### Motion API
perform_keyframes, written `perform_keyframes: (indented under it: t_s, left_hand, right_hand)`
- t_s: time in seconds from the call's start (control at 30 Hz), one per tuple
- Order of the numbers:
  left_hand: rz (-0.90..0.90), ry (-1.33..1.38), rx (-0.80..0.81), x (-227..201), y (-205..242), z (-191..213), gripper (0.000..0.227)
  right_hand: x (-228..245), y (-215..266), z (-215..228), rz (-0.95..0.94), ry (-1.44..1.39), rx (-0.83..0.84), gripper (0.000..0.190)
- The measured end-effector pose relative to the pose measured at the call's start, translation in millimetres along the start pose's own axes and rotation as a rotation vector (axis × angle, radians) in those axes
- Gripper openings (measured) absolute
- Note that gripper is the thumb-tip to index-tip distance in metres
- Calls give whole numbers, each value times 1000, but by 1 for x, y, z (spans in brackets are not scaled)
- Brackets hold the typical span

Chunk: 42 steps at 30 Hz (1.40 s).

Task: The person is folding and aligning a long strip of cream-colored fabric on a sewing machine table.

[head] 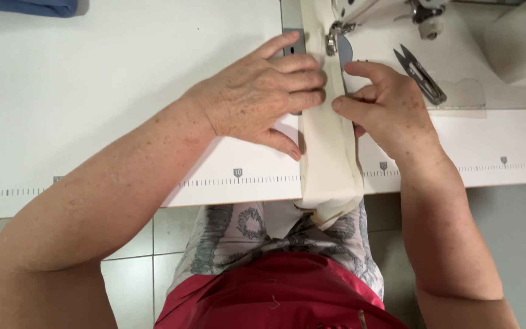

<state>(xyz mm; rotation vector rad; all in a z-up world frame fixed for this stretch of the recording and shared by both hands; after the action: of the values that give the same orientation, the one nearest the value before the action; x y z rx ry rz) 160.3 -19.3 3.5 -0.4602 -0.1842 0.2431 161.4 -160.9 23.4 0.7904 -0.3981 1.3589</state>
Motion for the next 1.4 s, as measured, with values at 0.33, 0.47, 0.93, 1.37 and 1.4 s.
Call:
perform_keyframes:
  t_s: [0.33, 0.47, 0.93, 1.37, 1.4]
  left_hand:
    - [-14, -139, 62, -4, 0, 19, 81]
    - [152, -191, -77, -27, 4, 70, 36]
    - [1125, 687, -417, -163, 74, -48, 51]
    - [1163, 1619, -661, -184, 56, -92, 25]
    - [1180, 1694, -744, -186, 56, -96, 29]
  right_hand:
    - [-68, 77, -8, -54, -306, -63, 42]
    - [-80, 111, -12, 164, -282, -284, 33]
    - [-116, 117, -68, 269, -677, -327, 29]
    - [-90, 151, -55, 352, -546, -11, 16]
    - [-87, 152, -56, 373, -542, 25, 16]
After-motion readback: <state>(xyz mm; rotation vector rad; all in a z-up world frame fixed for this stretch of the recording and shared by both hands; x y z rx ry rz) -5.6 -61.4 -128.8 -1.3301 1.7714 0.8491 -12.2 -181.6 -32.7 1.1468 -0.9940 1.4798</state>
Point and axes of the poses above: each hand's wrist, its own y-axis away from the middle knuckle, its own z-axis out of the back of the hand, x = y × z, the point moved 6 cm from there along -y, towards the middle knuckle, and after that the axes turned 1 degree about x, right-handed, at the moved point
